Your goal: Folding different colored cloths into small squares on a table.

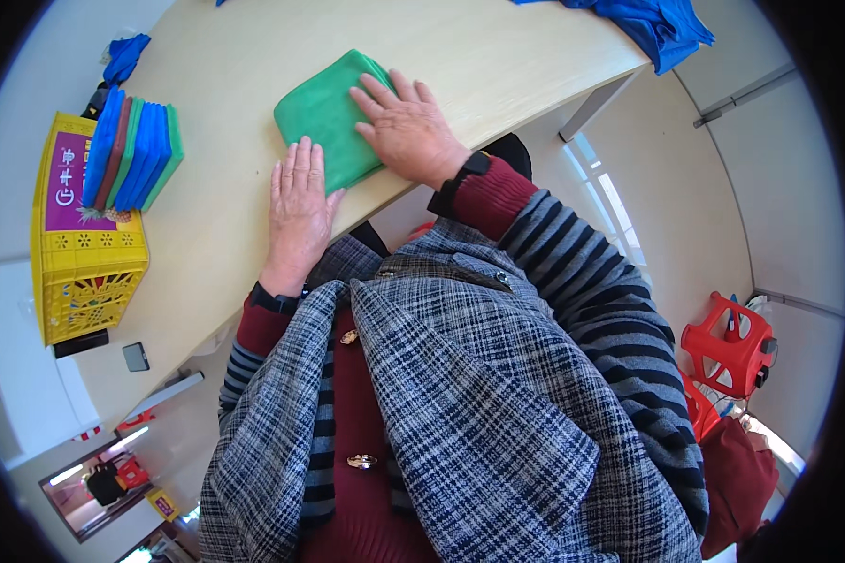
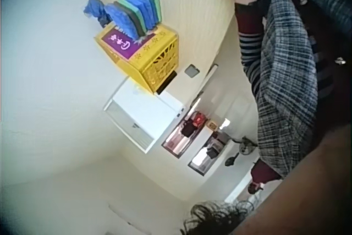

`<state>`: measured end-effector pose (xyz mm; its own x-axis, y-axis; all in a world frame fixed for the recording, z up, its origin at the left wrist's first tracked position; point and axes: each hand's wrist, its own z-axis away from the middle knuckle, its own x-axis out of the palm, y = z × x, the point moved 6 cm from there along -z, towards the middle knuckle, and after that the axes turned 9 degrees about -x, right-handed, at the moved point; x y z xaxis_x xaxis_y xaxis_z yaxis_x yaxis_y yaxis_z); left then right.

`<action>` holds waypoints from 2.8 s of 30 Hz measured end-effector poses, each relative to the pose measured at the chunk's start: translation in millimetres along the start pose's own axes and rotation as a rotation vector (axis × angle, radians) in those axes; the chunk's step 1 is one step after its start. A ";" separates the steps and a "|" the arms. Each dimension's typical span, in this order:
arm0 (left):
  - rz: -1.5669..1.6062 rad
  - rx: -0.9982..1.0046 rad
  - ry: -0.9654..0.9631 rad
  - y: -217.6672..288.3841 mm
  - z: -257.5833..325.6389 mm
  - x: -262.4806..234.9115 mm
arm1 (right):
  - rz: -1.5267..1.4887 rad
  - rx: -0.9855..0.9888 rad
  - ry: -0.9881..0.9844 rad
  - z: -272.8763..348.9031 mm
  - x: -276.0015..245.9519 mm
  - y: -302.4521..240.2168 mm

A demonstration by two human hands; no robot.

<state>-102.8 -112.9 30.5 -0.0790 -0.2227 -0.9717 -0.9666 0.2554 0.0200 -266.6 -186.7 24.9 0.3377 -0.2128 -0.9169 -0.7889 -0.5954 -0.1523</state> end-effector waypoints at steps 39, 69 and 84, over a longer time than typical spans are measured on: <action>0.099 -0.241 -0.036 -35.0 4.6 -0.6 | 0.057 0.061 -0.226 -24.5 4.7 14.6; 0.139 -0.158 -0.086 -25.6 8.6 -6.0 | -0.058 0.013 -0.117 11.7 -8.1 -23.0; 1.577 0.551 0.073 58.8 -12.4 -242.2 | -0.148 -0.015 -0.101 31.4 -30.0 -33.6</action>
<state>-143.6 -55.6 269.9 -0.8512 0.5202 -0.0690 0.2593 0.5313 0.8065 -266.3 -135.9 45.9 0.3956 -0.0438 -0.9174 -0.7263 -0.6263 -0.2833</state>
